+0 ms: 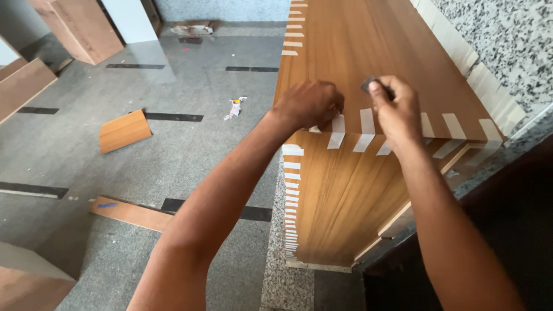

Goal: The person removes masking tape from the edges of a wooden cabinet and smooths the surfaces using a small block and a cloth.

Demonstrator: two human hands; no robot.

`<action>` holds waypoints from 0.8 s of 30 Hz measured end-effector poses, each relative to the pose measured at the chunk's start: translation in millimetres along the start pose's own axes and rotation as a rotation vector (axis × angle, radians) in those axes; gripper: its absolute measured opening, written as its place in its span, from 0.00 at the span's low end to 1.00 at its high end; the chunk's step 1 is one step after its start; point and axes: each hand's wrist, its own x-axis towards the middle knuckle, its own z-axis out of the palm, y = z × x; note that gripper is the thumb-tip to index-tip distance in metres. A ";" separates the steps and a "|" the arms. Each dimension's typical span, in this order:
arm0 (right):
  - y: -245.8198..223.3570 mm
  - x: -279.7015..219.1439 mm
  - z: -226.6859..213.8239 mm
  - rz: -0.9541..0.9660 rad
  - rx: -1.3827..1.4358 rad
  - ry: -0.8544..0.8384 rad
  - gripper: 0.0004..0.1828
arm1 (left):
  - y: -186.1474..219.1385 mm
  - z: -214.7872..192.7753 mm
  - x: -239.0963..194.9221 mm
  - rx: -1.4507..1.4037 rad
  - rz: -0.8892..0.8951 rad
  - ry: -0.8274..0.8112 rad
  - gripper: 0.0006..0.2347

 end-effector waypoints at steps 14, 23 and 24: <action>-6.4 -5.0 -43.7 -0.131 -0.466 -0.159 0.10 | 60.1 66.5 -134.5 -0.239 -0.061 -0.431 0.15; -0.7 1.7 -40.3 -0.240 -0.647 -0.228 0.13 | 42.0 26.8 -49.3 -0.184 -0.167 0.413 0.06; 1.6 4.9 -44.2 -0.222 -0.639 -0.273 0.13 | 40.8 19.8 -36.4 -0.259 -0.148 0.471 0.09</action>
